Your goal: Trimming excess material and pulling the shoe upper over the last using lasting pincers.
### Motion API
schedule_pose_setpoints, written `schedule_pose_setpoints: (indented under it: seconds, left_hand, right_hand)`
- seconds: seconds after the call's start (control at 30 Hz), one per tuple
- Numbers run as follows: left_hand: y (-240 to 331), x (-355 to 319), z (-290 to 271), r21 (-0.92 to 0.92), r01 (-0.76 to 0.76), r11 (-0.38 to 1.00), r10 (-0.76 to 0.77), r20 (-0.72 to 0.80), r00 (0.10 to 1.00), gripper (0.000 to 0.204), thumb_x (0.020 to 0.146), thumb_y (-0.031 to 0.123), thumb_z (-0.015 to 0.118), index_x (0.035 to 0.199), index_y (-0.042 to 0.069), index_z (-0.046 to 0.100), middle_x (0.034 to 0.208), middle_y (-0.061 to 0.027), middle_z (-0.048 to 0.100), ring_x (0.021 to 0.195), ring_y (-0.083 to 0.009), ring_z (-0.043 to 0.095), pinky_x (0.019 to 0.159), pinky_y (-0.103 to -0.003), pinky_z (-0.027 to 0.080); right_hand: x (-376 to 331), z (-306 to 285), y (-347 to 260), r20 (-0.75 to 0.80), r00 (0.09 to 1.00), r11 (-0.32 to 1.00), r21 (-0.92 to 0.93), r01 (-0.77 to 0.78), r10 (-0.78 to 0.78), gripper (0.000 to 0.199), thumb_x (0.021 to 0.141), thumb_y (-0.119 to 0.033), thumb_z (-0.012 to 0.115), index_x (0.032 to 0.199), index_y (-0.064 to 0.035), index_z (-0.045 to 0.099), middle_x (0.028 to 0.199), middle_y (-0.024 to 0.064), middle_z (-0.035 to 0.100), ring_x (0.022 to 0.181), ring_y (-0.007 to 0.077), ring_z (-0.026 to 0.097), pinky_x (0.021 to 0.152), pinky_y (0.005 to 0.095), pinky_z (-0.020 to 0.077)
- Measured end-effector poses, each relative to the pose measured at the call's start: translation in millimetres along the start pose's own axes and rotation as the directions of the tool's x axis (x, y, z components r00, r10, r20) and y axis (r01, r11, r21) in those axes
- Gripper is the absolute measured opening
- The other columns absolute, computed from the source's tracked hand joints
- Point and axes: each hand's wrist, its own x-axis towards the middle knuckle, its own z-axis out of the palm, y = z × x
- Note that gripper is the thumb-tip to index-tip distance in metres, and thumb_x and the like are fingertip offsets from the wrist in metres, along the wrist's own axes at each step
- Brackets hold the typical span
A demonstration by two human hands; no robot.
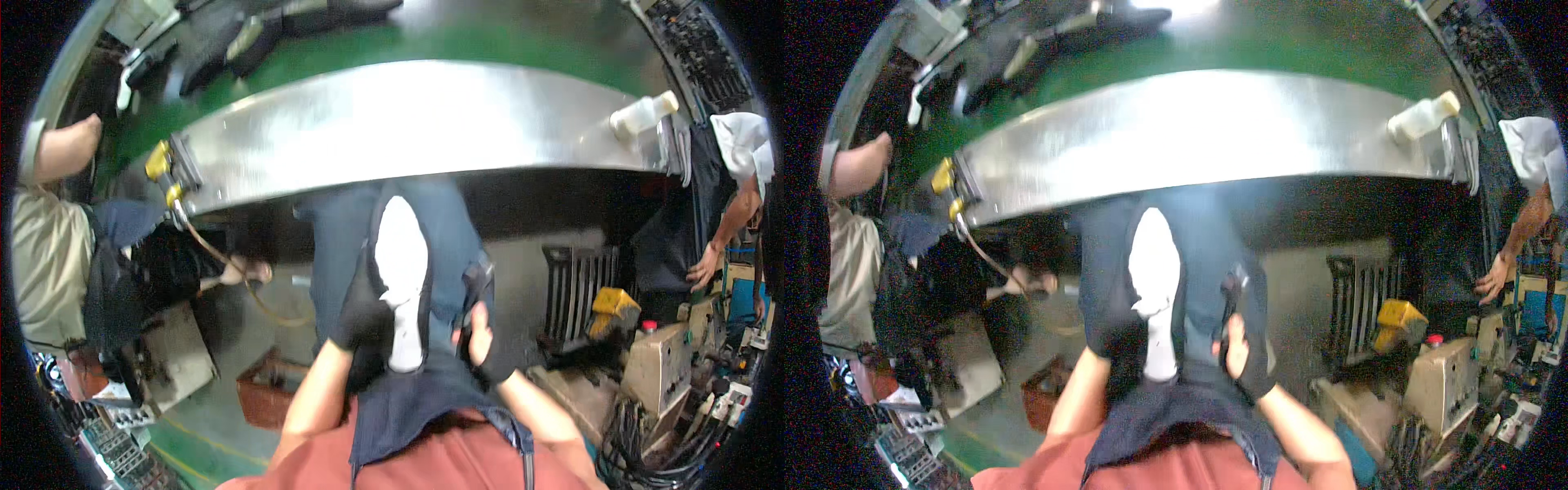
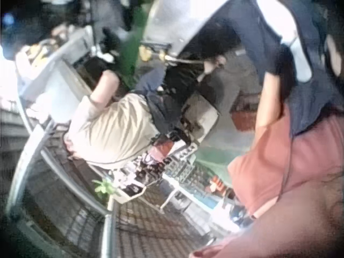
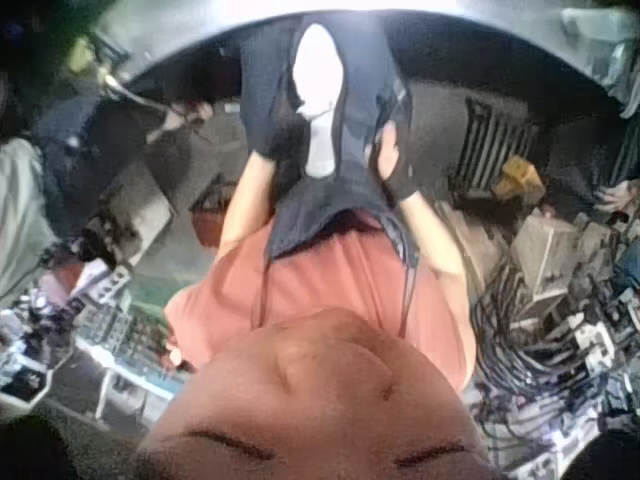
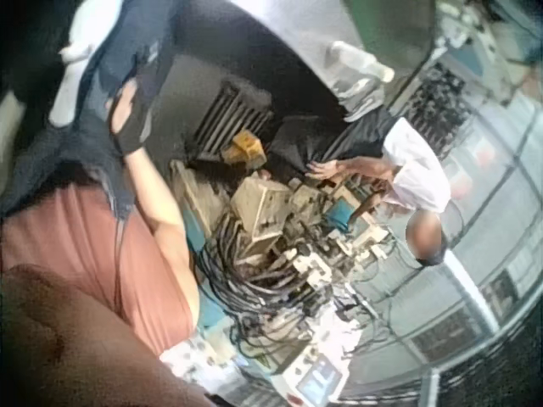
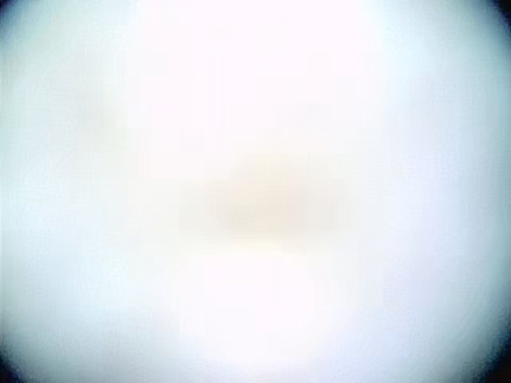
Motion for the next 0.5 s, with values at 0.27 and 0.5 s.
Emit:
schedule_pose_setpoints:
  seconds: [0.27, 0.5]
  left_hand:
    - [94, 178, -54, -0.66, 0.06, 0.749, -0.027, 0.059, 0.998, 0.044, 0.092, 0.021, 0.063, 0.13, 0.001, 0.052, 0.112, -0.0081, 0.063, 0.096, -0.0133, 0.06, 0.082, -0.028, 0.052]
    - [69, 356, -57, -0.156, -0.54, 0.827, 0.56, 0.157, 0.813, 0.03, 0.09, 0.031, 0.059, 0.106, 0.008, 0.069, 0.101, -0.0061, 0.069, 0.091, -0.0201, 0.065, 0.082, -0.036, 0.051]
  right_hand:
    - [3, -3, 0, 0.037, 0.998, 0.981, 0.185, 0.053, -0.06, 0.055, 0.103, -0.046, 0.035, 0.076, -0.005, 0.057, 0.065, 0.0066, 0.063, 0.054, 0.0159, 0.062, 0.055, 0.0305, 0.0485]
    - [29, 12, 22, 0.133, 0.991, 0.938, 0.341, -0.065, 0.02, 0.066, 0.099, -0.059, 0.034, 0.074, -0.0058, 0.064, 0.067, 0.0056, 0.065, 0.058, 0.0167, 0.062, 0.056, 0.03, 0.049]
